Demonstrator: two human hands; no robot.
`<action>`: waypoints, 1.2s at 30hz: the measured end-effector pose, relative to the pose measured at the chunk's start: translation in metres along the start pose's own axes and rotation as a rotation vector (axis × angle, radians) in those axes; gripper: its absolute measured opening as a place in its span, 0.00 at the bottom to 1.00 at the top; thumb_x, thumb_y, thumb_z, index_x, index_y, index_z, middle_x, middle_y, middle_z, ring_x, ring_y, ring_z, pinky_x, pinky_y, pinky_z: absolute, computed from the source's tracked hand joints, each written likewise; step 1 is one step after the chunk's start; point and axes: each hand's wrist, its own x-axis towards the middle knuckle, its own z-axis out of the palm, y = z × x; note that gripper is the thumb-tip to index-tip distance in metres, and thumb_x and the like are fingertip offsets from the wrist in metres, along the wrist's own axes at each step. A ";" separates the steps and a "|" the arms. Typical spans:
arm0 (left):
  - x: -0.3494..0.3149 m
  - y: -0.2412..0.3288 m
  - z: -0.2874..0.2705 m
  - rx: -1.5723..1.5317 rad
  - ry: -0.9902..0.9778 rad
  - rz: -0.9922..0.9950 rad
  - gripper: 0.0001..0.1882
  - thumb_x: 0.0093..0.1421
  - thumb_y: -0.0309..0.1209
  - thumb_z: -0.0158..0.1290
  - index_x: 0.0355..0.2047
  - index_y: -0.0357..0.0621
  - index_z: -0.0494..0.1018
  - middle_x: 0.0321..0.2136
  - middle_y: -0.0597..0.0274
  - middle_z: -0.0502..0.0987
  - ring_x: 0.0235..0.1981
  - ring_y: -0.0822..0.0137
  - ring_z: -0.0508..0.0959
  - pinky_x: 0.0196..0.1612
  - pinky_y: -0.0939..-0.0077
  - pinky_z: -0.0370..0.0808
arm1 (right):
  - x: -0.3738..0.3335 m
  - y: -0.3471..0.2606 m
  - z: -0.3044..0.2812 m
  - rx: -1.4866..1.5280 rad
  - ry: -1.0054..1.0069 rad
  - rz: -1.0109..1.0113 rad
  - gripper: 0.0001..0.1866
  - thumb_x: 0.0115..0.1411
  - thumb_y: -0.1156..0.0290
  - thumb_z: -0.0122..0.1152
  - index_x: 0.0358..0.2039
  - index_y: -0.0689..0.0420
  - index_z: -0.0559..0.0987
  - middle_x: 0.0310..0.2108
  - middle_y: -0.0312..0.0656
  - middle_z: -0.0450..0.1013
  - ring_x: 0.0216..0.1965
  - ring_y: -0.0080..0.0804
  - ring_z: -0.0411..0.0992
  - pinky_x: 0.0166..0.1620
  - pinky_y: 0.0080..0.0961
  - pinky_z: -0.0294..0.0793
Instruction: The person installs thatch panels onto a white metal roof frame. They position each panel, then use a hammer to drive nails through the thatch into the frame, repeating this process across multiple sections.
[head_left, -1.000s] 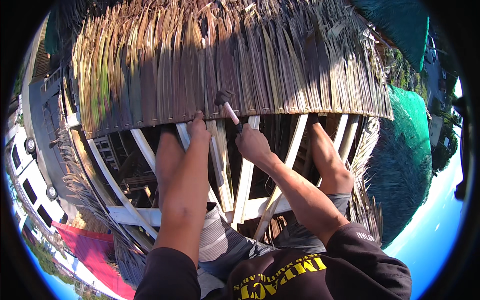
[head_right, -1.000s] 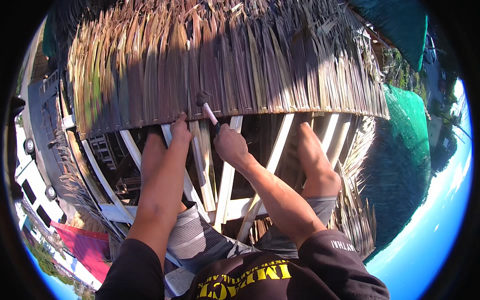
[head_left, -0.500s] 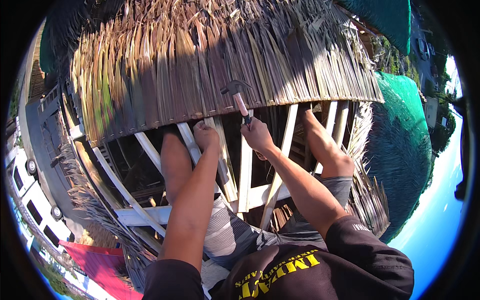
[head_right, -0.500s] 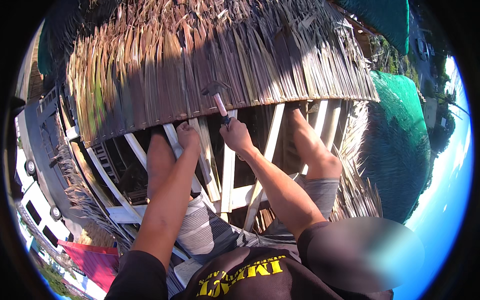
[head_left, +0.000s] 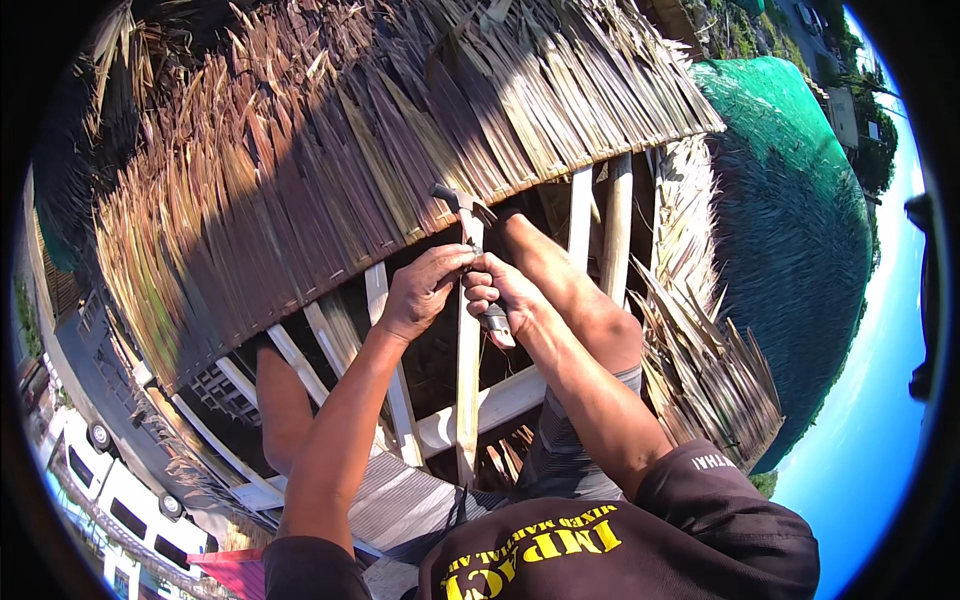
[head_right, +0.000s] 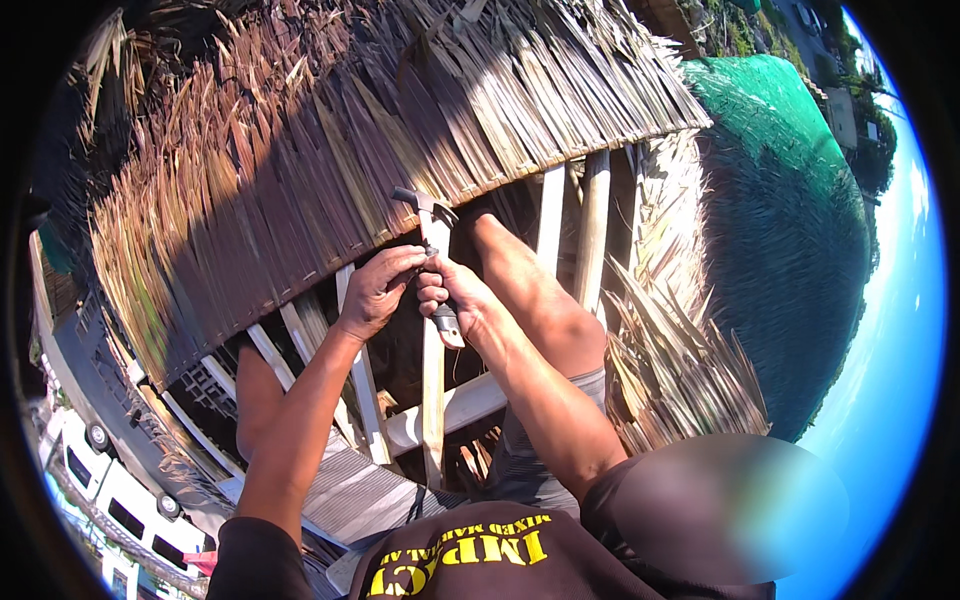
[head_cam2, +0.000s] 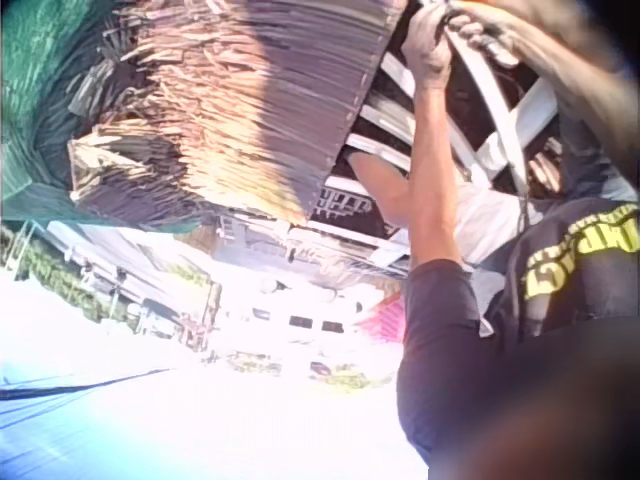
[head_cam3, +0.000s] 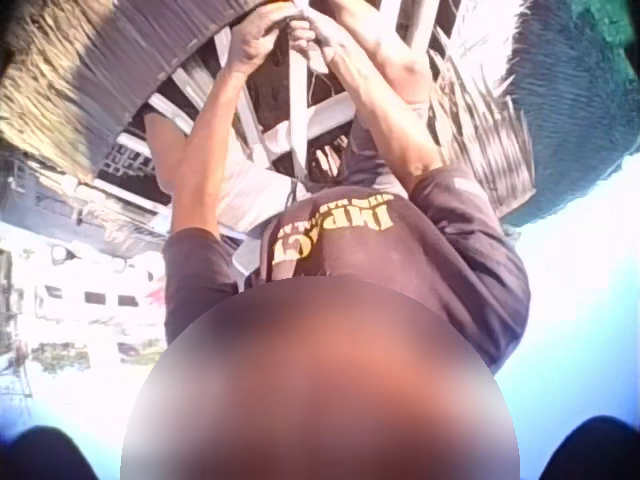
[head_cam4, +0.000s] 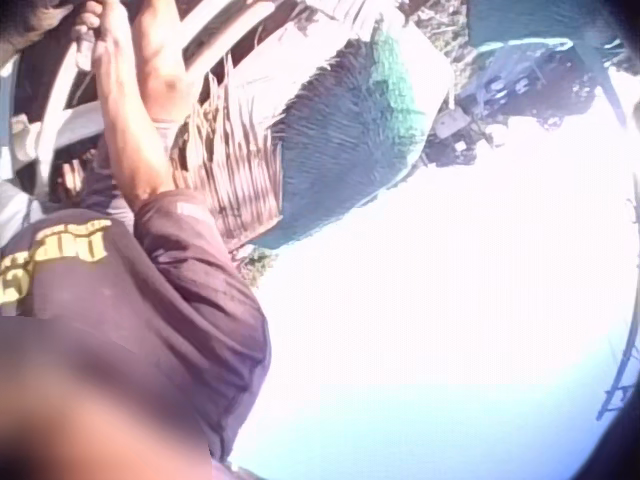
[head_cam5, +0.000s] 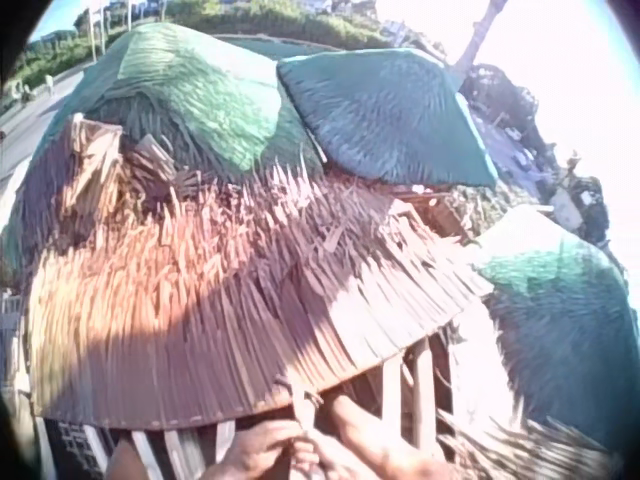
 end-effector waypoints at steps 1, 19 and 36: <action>0.012 0.001 0.003 -0.071 -0.038 0.000 0.16 0.57 0.14 0.58 0.45 0.41 0.80 0.46 0.57 0.81 0.48 0.60 0.82 0.51 0.70 0.79 | -0.006 -0.006 0.001 0.037 -0.015 -0.022 0.09 0.70 0.65 0.51 0.30 0.47 0.68 0.17 0.23 0.58 0.14 0.13 0.55 0.20 0.17 0.64; 0.057 -0.151 0.108 0.444 0.268 -0.516 0.08 0.54 0.28 0.63 0.34 0.42 0.78 0.39 0.58 0.75 0.44 0.55 0.75 0.49 0.62 0.72 | -0.072 -0.134 -0.026 -2.205 0.396 -0.746 0.15 0.66 0.61 0.57 0.34 0.59 0.66 0.22 0.55 0.72 0.28 0.61 0.73 0.31 0.54 0.69; 0.045 -0.166 0.112 0.553 0.281 -0.266 0.09 0.54 0.28 0.64 0.34 0.40 0.78 0.36 0.56 0.76 0.42 0.53 0.75 0.47 0.61 0.72 | -0.043 -0.135 -0.030 -2.252 0.334 -0.704 0.11 0.66 0.65 0.55 0.36 0.60 0.69 0.22 0.55 0.75 0.25 0.60 0.75 0.30 0.54 0.73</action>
